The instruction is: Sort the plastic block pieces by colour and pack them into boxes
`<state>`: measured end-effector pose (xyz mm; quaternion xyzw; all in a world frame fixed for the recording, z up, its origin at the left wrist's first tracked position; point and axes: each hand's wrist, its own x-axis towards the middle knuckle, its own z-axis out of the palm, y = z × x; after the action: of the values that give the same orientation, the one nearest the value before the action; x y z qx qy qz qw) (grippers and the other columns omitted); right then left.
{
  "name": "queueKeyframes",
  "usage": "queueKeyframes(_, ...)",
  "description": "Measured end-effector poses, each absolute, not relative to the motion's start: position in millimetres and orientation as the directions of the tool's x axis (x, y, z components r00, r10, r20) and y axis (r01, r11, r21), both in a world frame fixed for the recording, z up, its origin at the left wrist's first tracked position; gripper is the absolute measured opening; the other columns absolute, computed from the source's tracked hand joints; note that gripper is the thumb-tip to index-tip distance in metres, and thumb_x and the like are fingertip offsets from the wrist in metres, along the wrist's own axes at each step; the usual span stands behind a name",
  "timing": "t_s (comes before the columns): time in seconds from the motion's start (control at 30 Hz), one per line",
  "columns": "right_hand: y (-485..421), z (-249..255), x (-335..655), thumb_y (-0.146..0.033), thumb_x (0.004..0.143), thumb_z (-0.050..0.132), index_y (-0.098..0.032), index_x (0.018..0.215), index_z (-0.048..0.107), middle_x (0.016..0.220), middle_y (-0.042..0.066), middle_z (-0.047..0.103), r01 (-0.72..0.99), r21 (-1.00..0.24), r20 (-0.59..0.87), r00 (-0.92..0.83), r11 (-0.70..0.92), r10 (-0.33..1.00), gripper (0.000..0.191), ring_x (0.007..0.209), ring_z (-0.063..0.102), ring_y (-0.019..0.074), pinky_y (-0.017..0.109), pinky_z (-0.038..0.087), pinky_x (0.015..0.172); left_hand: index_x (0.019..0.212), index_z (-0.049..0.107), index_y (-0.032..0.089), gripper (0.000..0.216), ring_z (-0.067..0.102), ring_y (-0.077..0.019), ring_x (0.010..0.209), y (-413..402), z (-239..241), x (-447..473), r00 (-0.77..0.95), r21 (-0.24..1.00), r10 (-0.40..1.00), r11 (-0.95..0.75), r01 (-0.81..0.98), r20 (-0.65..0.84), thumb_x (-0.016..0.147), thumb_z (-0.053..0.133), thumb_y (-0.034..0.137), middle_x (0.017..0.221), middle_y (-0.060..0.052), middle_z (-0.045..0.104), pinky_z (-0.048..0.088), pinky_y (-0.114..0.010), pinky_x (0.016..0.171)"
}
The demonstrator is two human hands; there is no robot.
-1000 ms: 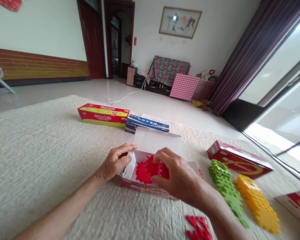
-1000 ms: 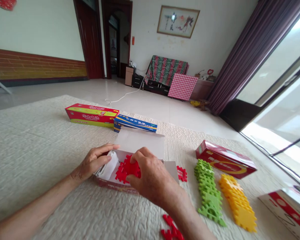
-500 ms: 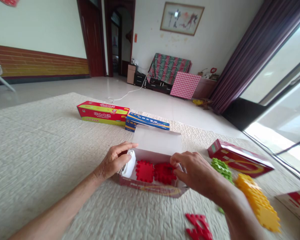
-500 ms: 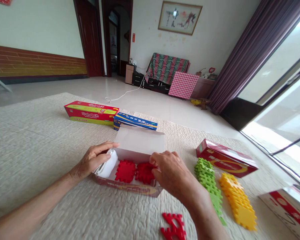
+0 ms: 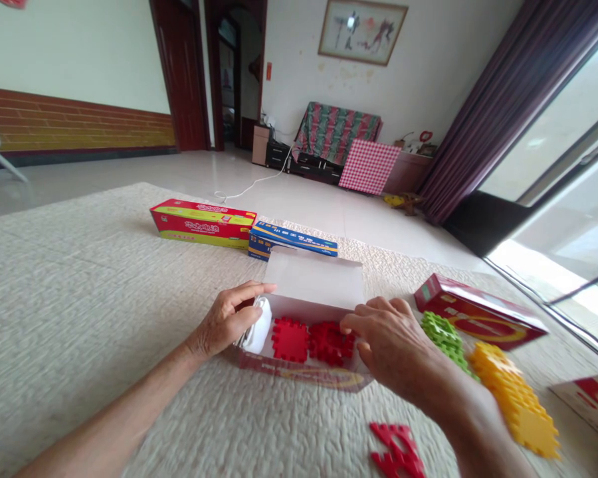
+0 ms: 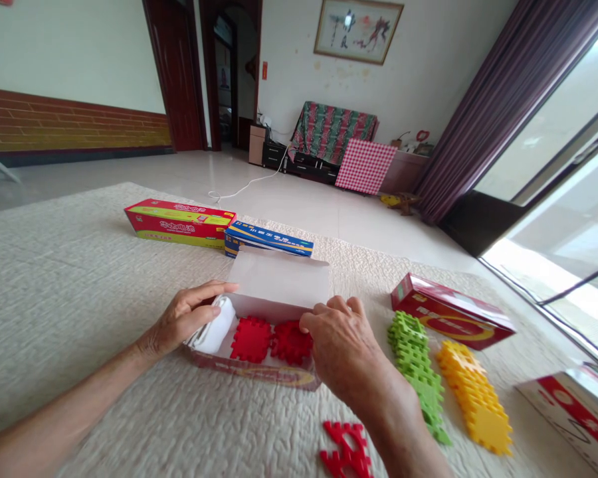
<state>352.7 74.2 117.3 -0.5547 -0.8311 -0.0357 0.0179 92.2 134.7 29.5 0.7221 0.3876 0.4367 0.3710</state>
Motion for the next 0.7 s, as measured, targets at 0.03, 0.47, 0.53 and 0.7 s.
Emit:
queueKeyframes(0.03, 75.1, 117.2, 352.1, -0.011, 0.072, 0.062, -0.023, 0.072, 0.066, 0.074, 0.001, 0.064, 0.924, 0.047, 0.061, -0.381, 0.378, 0.923, 0.013, 0.082, 0.054, 0.0190, 0.036, 0.031, 0.078, 0.116, 0.064, 0.012, 0.044, 0.055, -0.0153, 0.083, 134.6, 29.5, 92.1, 0.319, 0.874, 0.883, -0.426, 0.235, 0.345, 0.076, 0.050, 0.021, 0.100, -0.005, 0.062, 0.042, -0.024, 0.070)
queueKeyframes(0.47, 80.2, 119.8, 344.6, -0.014, 0.074, 0.063, -0.022, 0.057, 0.066, 0.072, 0.004, 0.066, 0.924, 0.146, -0.029, -0.354, 0.354, 0.935, 0.019, 0.083, 0.054, 0.0229, 0.040, 0.032, 0.078, 0.117, 0.064, 0.014, 0.044, 0.057, -0.0166, 0.086, 134.9, 30.4, 92.2, 0.321, 0.862, 0.880, -0.436, 0.258, 0.349, 0.076, 0.050, 0.022, 0.101, -0.005, 0.063, 0.044, -0.026, 0.075)
queueKeyframes(0.53, 78.9, 127.0, 354.7, -0.014, 0.079, 0.057, -0.023, 0.063, 0.067, 0.073, 0.003, 0.066, 0.910, 0.059, 0.009, -0.412, 0.411, 0.911, 0.021, 0.080, 0.055, 0.0190, 0.036, 0.035, 0.077, 0.117, 0.065, 0.014, 0.044, 0.058, -0.0180, 0.090, 135.0, 30.2, 92.1, 0.317, 0.863, 0.884, -0.430, 0.266, 0.343, 0.076, 0.050, 0.023, 0.105, -0.006, 0.064, 0.045, -0.026, 0.077)
queueKeyframes(0.7, 82.2, 140.9, 411.2, -0.016, 0.085, 0.046, -0.023, 0.095, 0.067, 0.094, 0.004, 0.068, 0.962, -0.085, 0.256, -0.231, 0.260, 0.939, 0.024, 0.083, 0.061, 0.0162, 0.031, 0.042, 0.075, 0.115, 0.067, 0.016, 0.042, 0.060, -0.0204, 0.094, 134.9, 29.7, 91.6, 0.296, 0.867, 0.898, -0.409, 0.285, 0.326, 0.077, 0.052, 0.028, 0.110, -0.006, 0.065, 0.047, -0.028, 0.080)
